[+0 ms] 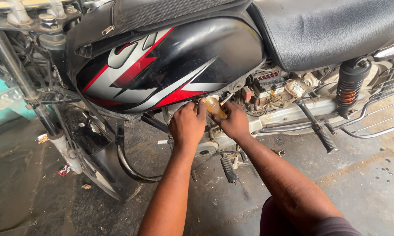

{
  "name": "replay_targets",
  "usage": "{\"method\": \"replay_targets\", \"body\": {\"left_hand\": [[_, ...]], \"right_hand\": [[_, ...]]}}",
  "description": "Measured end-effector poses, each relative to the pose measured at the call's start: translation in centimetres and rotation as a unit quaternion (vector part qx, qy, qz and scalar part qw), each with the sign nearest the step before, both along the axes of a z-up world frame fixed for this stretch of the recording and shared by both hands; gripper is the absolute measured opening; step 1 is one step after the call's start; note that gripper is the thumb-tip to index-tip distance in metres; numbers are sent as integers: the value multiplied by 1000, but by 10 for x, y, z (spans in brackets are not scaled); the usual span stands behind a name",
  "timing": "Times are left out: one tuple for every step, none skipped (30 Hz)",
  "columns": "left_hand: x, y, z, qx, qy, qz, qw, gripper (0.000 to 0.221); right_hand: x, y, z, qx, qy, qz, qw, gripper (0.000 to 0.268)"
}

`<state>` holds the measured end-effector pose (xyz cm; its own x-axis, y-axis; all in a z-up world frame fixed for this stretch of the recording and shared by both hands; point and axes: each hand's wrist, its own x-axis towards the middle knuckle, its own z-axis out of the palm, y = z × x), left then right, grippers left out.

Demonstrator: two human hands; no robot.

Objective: Cleaning motorcycle engine components and reattaching side panels in a workshop environment.

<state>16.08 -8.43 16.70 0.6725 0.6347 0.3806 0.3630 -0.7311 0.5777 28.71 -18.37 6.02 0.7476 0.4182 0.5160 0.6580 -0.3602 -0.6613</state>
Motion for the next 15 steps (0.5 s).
{"method": "replay_targets", "body": {"left_hand": [[1, 0, -1, 0, 0, 0, 1000, 45], [1, 0, -1, 0, 14, -4, 1000, 44], [2, 0, -2, 0, 27, -8, 1000, 44], [4, 1, -4, 0, 28, -8, 1000, 44], [5, 1, -7, 10, 11, -11, 1000, 43], [7, 2, -10, 20, -6, -13, 1000, 41], [9, 3, -13, 20, -6, -13, 1000, 41], [11, 5, -17, 19, -10, -12, 1000, 41], [13, 6, -21, 18, -15, -11, 1000, 42], [22, 13, -39, 17, -14, -10, 1000, 42], [30, 21, -57, -28, -45, -9, 999, 40], [38, 29, -73, -72, -76, -7, 994, 39], [39, 30, -82, -72, -77, -6, 994, 39], [40, 30, -91, -342, -186, -70, 918, 41], [40, 30, -100, -580, -278, -126, 755, 43]], "right_hand": [[-1, 0, 1, 0, 0, 0, 1000, 47], [-1, 0, 2, -6, 3, -4, 1000, 46], [-2, 1, 3, -11, 6, -9, 1000, 45], [-2, 1, 2, -11, 6, -9, 1000, 45], [-2, 1, 2, -4, -2, -9, 1000, 46], [-2, 1, 2, 3, -10, -9, 1000, 46], [0, 2, 1, 3, -10, -10, 1000, 46], [0, 2, 0, 0, -12, -7, 1000, 46], [1, 2, -2, -3, -13, -5, 1000, 45], [2, 2, -3, -4, -12, -5, 1000, 45], [2, 2, -4, -10, 7, -3, 1000, 44], [2, 2, -4, -16, 25, 0, 1000, 44], [2, 2, -6, -16, 24, 1, 1000, 44], [2, 1, -8, -8, 32, 10, 999, 42], [2, 0, -11, 0, 40, 19, 999, 41]]}}
